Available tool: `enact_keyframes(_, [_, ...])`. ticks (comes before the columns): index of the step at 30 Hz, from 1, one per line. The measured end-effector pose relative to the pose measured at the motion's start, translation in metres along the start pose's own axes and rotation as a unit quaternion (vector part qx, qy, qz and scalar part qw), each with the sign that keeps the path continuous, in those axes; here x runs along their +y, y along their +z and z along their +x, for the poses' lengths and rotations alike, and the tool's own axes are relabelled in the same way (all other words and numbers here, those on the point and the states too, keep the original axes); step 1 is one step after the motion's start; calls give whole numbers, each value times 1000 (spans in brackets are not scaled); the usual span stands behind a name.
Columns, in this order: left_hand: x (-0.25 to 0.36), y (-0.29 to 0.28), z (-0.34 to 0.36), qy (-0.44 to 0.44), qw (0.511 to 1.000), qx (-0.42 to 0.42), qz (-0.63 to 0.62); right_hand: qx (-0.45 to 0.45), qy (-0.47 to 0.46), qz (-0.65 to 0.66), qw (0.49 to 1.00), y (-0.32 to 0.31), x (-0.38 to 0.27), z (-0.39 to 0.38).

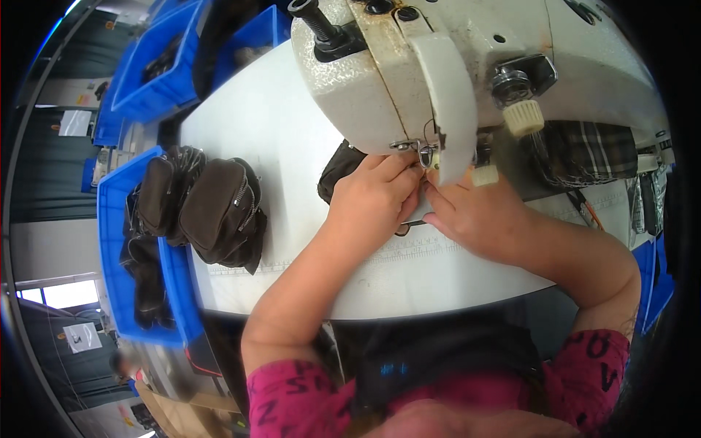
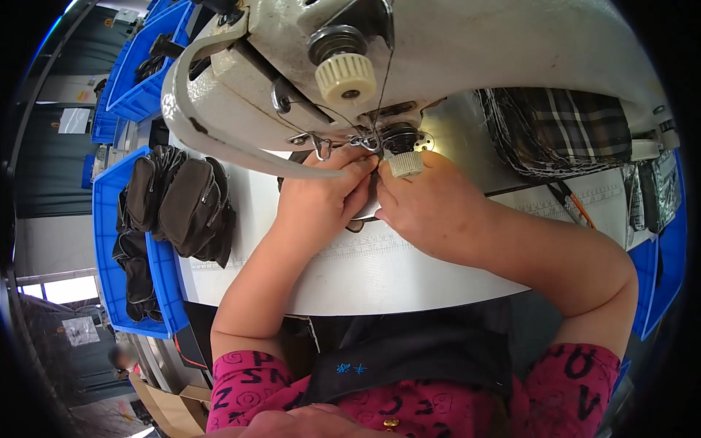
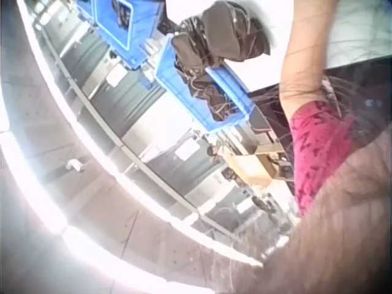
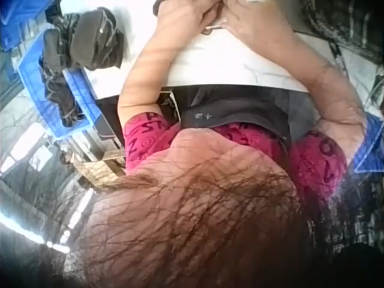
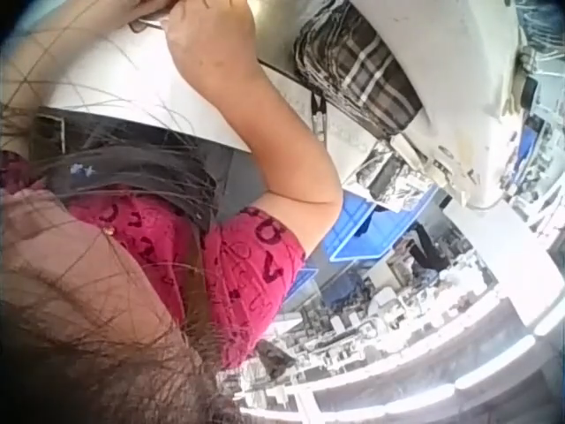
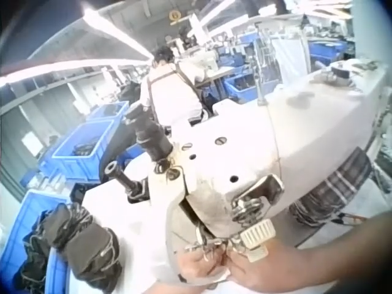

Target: Sewing pieces of leather together using a sewing machine.

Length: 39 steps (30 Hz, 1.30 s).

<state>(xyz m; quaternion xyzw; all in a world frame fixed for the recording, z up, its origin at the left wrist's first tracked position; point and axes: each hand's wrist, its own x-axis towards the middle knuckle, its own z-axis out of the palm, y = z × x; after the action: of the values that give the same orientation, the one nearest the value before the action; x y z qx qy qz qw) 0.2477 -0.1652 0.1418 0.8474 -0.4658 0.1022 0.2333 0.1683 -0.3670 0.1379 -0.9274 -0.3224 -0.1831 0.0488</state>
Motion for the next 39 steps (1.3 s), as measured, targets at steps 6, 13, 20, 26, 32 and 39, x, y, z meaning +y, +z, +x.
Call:
enact_keyframes(6, [5, 2, -2, 0, 999, -15, 39, 10, -6, -9, 1000, 1, -1, 0])
enact_keyframes(13, [11, 8, -1, 21, 995, 15, 94, -41, 14, 14, 999, -3, -2, 2])
enact_keyframes(20, [20, 14, 1, -17, 989, -19, 147, 37, 7, 11, 999, 8, 3, 1])
enact_keyframes(26, [11, 5, 3, -50, 998, 3, 26, 2, 5, 62, 998, 5, 2, -3])
enact_keyframes(32, [12, 8, 1, -28, 999, 10, 36, 11, -13, 58, 998, 7, 2, -5])
enact_keyframes(39, [16, 11, 3, -17, 997, 8, 77, 11, -12, 60, 998, 7, 1, -5])
